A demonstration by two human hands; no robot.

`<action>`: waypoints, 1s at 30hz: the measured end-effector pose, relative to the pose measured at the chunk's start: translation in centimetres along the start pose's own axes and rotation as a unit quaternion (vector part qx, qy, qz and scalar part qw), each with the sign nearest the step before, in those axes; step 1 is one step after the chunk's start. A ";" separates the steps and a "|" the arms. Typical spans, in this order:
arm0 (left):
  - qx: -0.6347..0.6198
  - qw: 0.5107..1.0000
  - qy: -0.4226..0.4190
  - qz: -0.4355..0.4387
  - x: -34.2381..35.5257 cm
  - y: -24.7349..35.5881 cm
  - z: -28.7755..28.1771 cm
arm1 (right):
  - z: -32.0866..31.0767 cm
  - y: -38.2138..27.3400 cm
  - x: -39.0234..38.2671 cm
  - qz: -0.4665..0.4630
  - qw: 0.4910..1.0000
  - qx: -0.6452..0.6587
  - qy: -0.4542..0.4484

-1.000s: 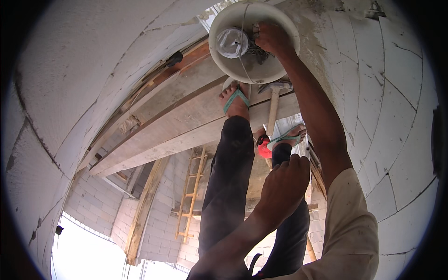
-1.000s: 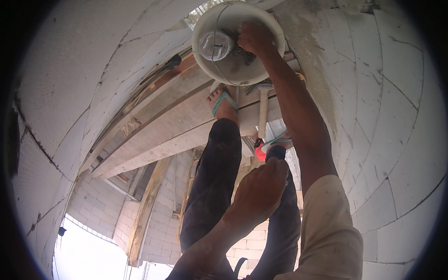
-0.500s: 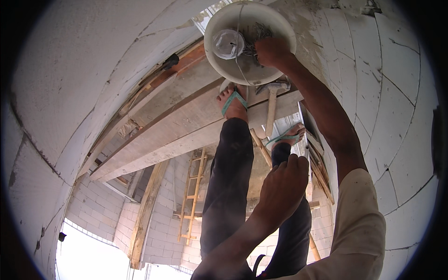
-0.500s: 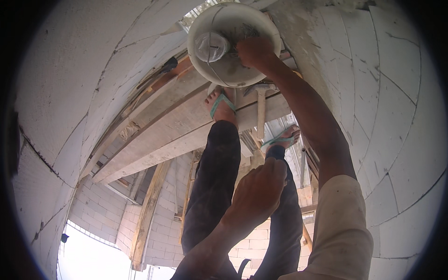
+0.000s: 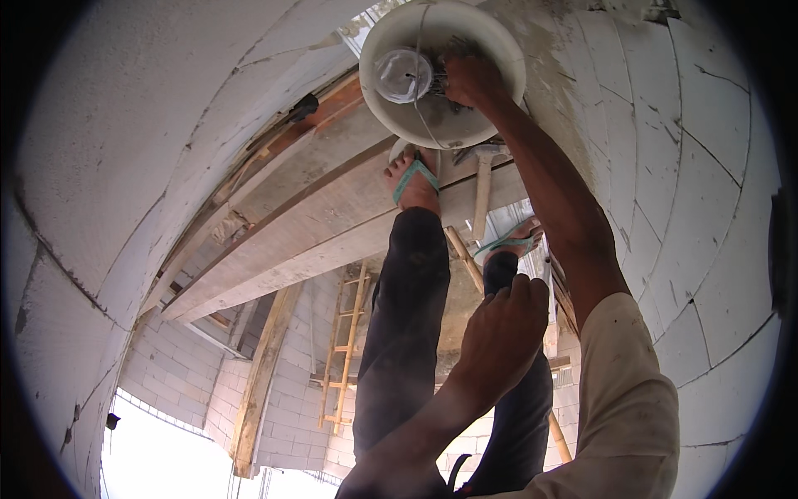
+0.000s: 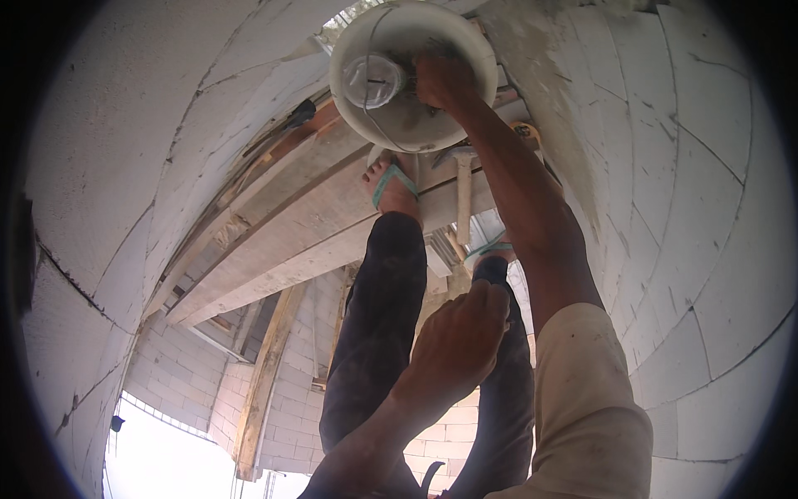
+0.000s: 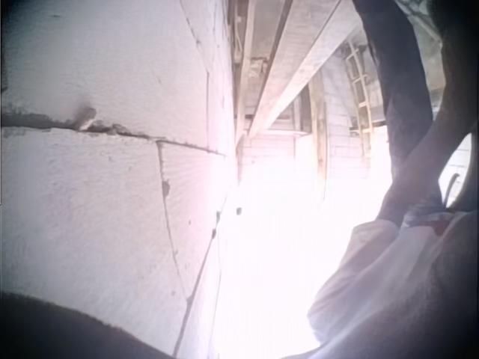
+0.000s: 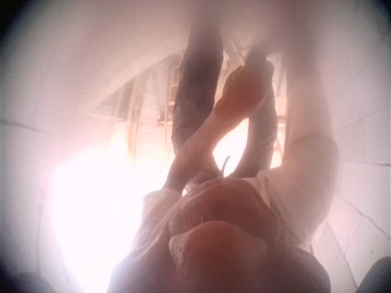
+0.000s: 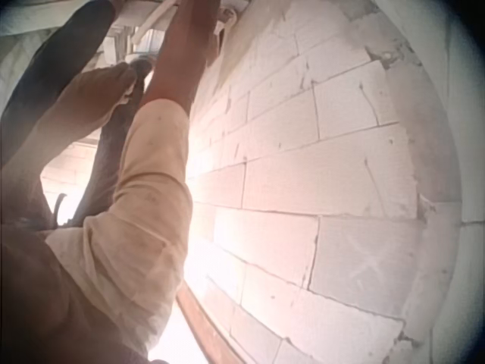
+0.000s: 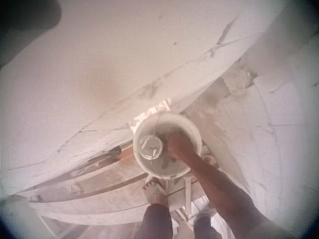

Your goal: The person measures a wall with a tape measure, then positions a metal pipe against a wall corner. They retrieve a hammer and nails from a bucket and hammer the nails into the wall to secure the pipe.

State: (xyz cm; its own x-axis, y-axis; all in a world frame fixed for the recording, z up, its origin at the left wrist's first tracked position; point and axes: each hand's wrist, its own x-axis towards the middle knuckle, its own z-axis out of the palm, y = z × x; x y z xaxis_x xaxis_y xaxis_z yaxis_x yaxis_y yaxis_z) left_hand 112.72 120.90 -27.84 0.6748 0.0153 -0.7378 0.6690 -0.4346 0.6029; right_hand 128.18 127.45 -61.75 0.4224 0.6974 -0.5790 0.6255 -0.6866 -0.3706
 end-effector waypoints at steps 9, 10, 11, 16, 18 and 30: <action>-0.012 1.000 0.022 0.009 0.1 0.2 0.2 | 1.9 0.0 1.5 0.016 0.998 0.060 0.018; -0.012 1.000 0.025 0.009 0.1 0.2 0.2 | 2.0 -0.1 1.5 0.021 0.997 0.073 0.023; -0.012 1.000 0.028 0.009 0.0 0.1 0.2 | 2.1 -0.1 1.5 0.026 0.996 0.086 0.027; -0.009 1.000 0.002 -0.002 0.1 0.4 0.2 | 3.8 1.9 1.7 -0.001 0.988 0.135 0.075; -0.004 1.000 0.005 0.000 0.1 0.4 0.3 | 3.9 2.2 1.8 -0.013 0.986 0.159 0.058; -0.003 1.000 0.023 0.005 0.0 0.3 0.6 | -0.3 1.7 -1.1 0.086 0.864 0.491 0.067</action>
State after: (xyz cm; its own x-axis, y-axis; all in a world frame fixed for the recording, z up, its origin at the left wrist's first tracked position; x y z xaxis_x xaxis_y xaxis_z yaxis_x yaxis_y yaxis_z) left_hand 112.72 120.24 -27.89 0.6954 0.0523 -0.7167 0.6636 -0.4295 0.6126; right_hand 128.99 125.53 -61.55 0.5670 0.5395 -0.6224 -0.2852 -0.5804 -0.7628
